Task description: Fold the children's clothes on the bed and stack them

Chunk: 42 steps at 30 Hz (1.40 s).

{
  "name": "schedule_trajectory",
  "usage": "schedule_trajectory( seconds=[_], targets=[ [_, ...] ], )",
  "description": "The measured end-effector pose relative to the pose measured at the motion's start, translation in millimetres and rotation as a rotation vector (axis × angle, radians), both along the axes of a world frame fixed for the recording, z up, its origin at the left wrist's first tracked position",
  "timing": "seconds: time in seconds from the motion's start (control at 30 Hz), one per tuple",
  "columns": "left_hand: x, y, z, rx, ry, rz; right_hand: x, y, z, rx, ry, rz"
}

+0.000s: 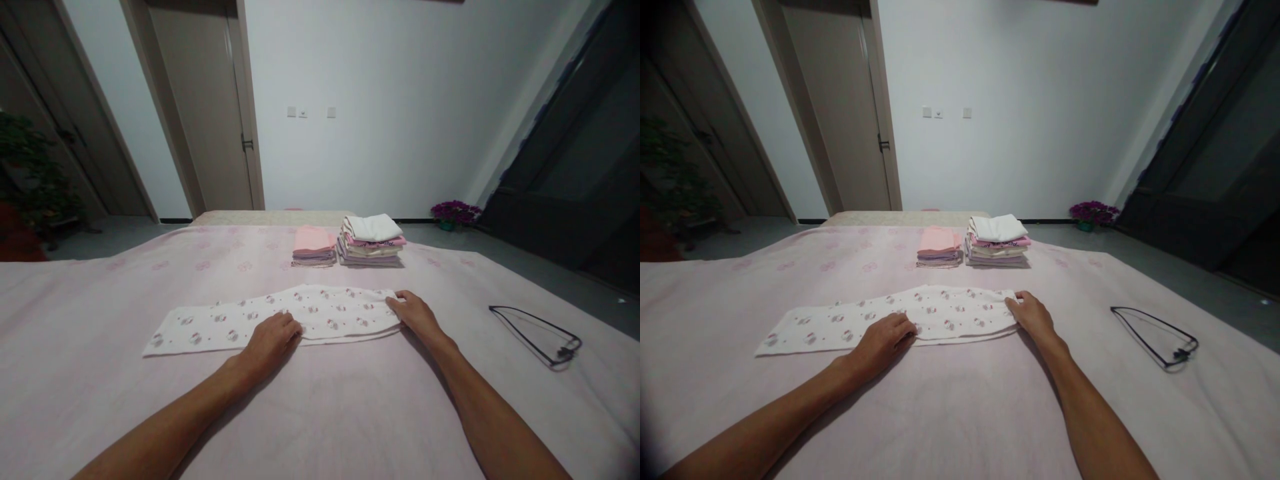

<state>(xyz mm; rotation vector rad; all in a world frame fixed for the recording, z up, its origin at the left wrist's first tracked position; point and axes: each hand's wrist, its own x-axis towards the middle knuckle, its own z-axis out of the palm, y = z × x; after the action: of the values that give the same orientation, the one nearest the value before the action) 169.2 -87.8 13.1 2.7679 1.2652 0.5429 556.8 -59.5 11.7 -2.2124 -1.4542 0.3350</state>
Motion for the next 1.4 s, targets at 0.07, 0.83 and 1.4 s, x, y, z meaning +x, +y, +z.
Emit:
schedule_trajectory(
  seconds=[0.07,0.83,1.4],
  targets=[
    [0.0,-0.4,-0.9,0.007,-0.022,-0.006,-0.2,-1.1,-1.1,0.014,-0.017,0.005],
    [-14.1,5.9,5.4,-0.123,-0.137,-0.245,-55.7,-17.7,7.0,0.296,-0.594,0.54],
    [23.0,103.3,22.1,-0.183,-0.155,0.394,-60.1,-14.2,-13.3,0.058,-0.604,0.577]
  ],
)
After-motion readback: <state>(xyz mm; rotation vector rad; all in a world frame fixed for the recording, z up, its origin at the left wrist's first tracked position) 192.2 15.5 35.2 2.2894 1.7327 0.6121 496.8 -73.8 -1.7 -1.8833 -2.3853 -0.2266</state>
